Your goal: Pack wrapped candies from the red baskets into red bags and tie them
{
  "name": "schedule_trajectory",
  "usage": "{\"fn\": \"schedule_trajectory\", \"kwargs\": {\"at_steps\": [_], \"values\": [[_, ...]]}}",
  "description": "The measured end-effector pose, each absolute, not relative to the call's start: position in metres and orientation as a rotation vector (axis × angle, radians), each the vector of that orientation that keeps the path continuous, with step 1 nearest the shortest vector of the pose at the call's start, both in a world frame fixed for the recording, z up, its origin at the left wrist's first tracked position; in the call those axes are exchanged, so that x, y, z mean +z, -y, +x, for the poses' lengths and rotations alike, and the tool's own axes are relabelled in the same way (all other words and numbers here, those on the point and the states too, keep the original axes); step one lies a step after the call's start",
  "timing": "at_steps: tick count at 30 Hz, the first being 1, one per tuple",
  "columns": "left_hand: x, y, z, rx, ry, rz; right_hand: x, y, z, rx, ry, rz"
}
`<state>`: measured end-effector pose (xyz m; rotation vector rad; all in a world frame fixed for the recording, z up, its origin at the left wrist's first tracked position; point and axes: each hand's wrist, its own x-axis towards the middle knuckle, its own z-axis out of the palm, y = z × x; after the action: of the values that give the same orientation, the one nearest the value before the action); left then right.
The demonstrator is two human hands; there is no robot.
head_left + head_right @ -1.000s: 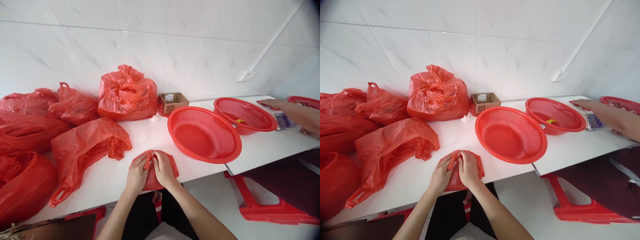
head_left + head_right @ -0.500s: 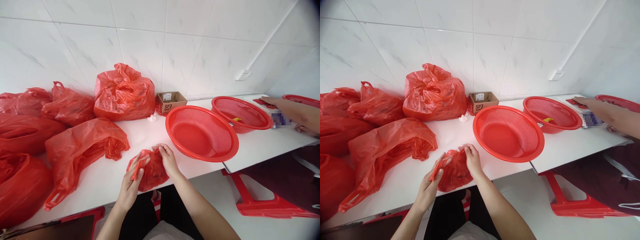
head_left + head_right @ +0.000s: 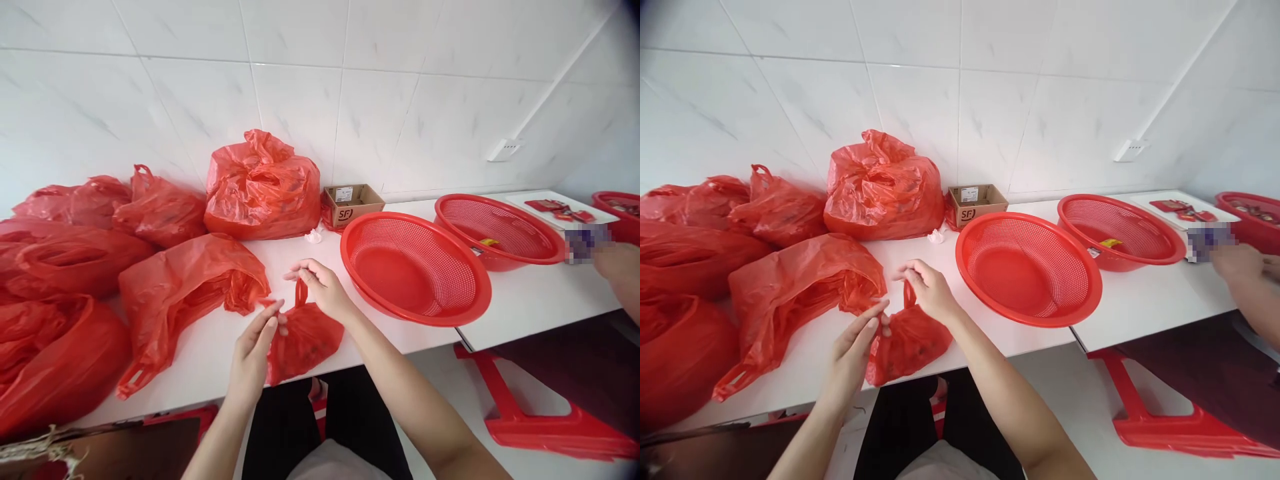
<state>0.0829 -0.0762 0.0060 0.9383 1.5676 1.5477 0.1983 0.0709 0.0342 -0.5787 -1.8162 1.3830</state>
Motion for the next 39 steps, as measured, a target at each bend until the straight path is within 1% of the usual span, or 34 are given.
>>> {"fn": "schedule_trajectory", "kwargs": {"at_steps": [2,4,7,12,14,17,19,21,24,26,27,29,31,33,35,39], "values": [[0.016,0.064,0.082,1.490,-1.579,0.948,0.059,-0.052,0.203,1.387,1.977,-0.363],[0.022,0.055,0.084,1.440,-1.518,1.015,0.075,-0.039,0.203,1.391,2.116,-0.243],[0.023,0.048,0.088,1.437,-1.454,1.045,0.080,-0.031,0.200,1.313,2.136,-0.269],[0.015,0.046,0.080,1.588,-1.422,0.956,0.050,-0.021,0.207,1.035,1.764,-0.730],[0.016,0.047,0.079,1.630,-1.411,0.955,0.032,-0.014,0.211,1.109,1.755,-0.772],[0.024,0.048,0.083,1.633,-1.391,0.998,0.008,-0.004,0.212,1.368,1.824,-0.661],[0.030,0.051,0.088,1.615,-1.385,1.026,-0.001,-0.002,0.210,1.433,1.890,-0.623],[0.036,0.055,0.091,1.609,-1.383,1.041,-0.006,-0.006,0.206,1.324,2.026,-0.642],[0.041,0.062,0.089,1.685,-1.330,1.049,-0.005,-0.019,0.201,1.033,2.251,-0.614],[0.043,0.063,0.083,1.727,-1.288,1.067,0.000,-0.029,0.203,0.977,2.328,-0.576],[0.043,0.063,0.080,1.715,-1.284,1.083,0.004,-0.034,0.205,1.034,2.347,-0.558],[0.043,0.060,0.075,1.642,-1.310,1.121,0.012,-0.041,0.211,1.309,2.313,-0.489],[0.041,0.057,0.072,1.559,-1.339,1.155,0.021,-0.045,0.217,1.637,2.119,-0.368],[0.040,0.055,0.074,1.500,-1.344,1.188,0.030,-0.045,0.218,1.805,1.859,-0.301],[0.038,0.054,0.078,1.467,-1.333,1.216,0.039,-0.044,0.215,1.791,1.675,-0.346],[0.036,0.050,0.086,1.483,-1.327,1.198,0.058,-0.041,0.208,1.594,1.445,-0.567]]}}
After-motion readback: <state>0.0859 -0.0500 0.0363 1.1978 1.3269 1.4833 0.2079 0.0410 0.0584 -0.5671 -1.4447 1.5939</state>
